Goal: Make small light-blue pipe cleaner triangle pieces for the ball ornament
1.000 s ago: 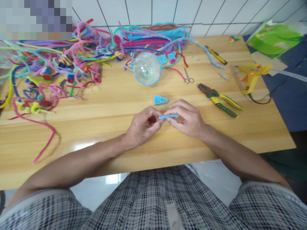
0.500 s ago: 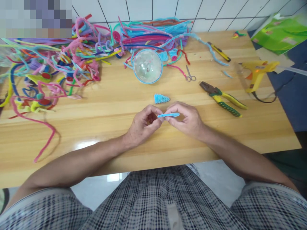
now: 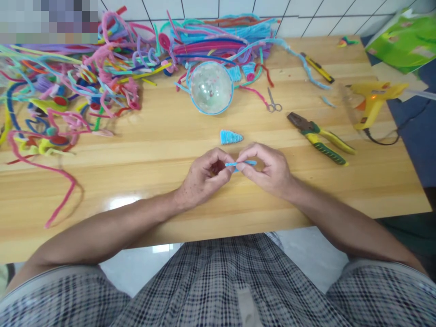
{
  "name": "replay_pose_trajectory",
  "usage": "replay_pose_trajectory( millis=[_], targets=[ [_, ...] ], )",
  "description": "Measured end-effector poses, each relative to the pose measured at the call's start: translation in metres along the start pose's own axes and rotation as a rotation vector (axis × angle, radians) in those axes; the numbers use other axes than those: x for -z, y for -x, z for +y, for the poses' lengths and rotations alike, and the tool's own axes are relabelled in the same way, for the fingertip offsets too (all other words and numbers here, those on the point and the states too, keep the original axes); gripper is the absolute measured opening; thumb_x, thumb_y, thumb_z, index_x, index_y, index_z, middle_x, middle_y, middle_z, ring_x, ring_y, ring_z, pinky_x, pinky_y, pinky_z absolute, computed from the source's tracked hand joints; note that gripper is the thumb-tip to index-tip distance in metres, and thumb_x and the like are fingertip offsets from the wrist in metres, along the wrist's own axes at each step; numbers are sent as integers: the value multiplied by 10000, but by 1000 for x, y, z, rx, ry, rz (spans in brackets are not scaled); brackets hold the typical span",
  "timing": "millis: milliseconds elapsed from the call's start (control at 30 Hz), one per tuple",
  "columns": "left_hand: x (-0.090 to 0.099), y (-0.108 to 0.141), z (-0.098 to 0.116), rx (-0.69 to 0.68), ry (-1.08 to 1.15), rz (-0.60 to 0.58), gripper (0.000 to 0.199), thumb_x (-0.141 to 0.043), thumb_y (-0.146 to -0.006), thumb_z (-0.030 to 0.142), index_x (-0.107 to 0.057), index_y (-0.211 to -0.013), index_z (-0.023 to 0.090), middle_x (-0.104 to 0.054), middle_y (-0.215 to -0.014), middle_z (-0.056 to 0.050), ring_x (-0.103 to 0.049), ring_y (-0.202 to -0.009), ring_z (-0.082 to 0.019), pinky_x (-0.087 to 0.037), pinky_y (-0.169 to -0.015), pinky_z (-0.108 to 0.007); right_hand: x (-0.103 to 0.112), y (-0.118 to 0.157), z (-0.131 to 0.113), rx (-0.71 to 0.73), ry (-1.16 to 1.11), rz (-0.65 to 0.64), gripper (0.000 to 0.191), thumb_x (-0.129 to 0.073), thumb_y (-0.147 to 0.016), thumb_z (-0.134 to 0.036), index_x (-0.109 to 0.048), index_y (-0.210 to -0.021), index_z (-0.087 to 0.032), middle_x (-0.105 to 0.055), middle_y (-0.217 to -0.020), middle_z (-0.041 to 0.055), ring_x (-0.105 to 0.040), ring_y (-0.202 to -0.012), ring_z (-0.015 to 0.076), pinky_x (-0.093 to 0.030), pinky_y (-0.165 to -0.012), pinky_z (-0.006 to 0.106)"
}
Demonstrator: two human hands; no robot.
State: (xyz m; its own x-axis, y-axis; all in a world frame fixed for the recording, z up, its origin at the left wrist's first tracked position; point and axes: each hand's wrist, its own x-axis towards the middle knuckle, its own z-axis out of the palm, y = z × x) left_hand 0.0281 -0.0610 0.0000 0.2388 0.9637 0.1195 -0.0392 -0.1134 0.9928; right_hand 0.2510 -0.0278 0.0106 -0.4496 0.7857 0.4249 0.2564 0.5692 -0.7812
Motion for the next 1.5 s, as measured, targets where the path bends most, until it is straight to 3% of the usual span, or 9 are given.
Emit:
replay_pose_trajectory(
  millis=[200, 433, 567, 767, 933, 1100, 1300, 1500],
  targets=[
    [0, -1, 1, -47, -4, -18, 210, -869, -998, 416, -783, -988, 225, -723, -937, -45, -623, -776, -142, -514, -665, -265, -2, 1, -4, 36, 8, 54, 91, -774, -1059, -306, -766, -969, -289, -846, -930, 24, -766, -814, 206, -628, -832, 384],
    [1, -2, -4, -195, -24, -2, 125, -866, -1030, 360, -848, -1033, 236, -831, -1003, -65, -764, -905, -162, -631, -821, -294, -1, 0, -1, 97, 14, 60, 65, -763, -1072, -303, -757, -1009, -288, -849, -959, 29, -784, -863, 206, -640, -847, 386],
    [8, -2, -7, -270, -121, 26, 86, -838, -1059, 305, -872, -1105, 241, -897, -1100, -82, -844, -963, -179, -681, -842, -300, 1, -1, 6, 121, 80, 90, 111, -772, -1072, -391, -755, -1076, -282, -848, -1010, 38, -794, -921, 219, -654, -868, 400],
    [16, -10, -18, -440, -249, 132, 136, -843, -1047, 257, -864, -1182, 259, -902, -1219, -80, -870, -1162, -208, -715, -1044, -346, 11, -7, 18, 116, 146, 211, 234, -728, -1094, -501, -750, -1082, -268, -827, -984, 30, -779, -894, 208, -649, -853, 382],
    [13, -11, -24, -521, -222, 139, 229, -826, -1047, 217, -785, -1272, 235, -873, -1269, -99, -865, -1195, -199, -715, -1071, -333, 12, -7, 20, 197, 147, 246, 222, -752, -1074, -486, -744, -1143, -276, -820, -1018, 44, -790, -921, 230, -658, -861, 400],
    [11, -9, -24, -563, -274, 124, 154, -806, -1051, 191, -775, -1200, 214, -870, -1272, -118, -858, -1199, -204, -697, -1067, -332, 8, -6, 8, 405, 298, 187, 207, -788, -1018, -280, -755, -1222, -295, -847, -1150, 85, -819, -1072, 285, -681, -940, 469],
    [10, -9, -23, -529, -278, 96, 122, -752, -1086, 253, -774, -1196, 206, -877, -1252, -126, -858, -1172, -212, -702, -1050, -347, 9, -19, -4, 440, 393, 50, 272, -755, -980, -176, -785, -1225, -292, -844, -1194, 99, -811, -1076, 297, -679, -944, 484],
    [6, -12, -28, -456, -179, 87, 133, -718, -1088, 215, -773, -1208, 193, -879, -1173, -86, -869, -1075, -172, -701, -1026, -298, 5, -28, 8, 504, 407, 22, 262, -709, -983, -118, -773, -1173, -286, -829, -1088, 76, -797, -986, 259, -661, -834, 424]
  ],
)
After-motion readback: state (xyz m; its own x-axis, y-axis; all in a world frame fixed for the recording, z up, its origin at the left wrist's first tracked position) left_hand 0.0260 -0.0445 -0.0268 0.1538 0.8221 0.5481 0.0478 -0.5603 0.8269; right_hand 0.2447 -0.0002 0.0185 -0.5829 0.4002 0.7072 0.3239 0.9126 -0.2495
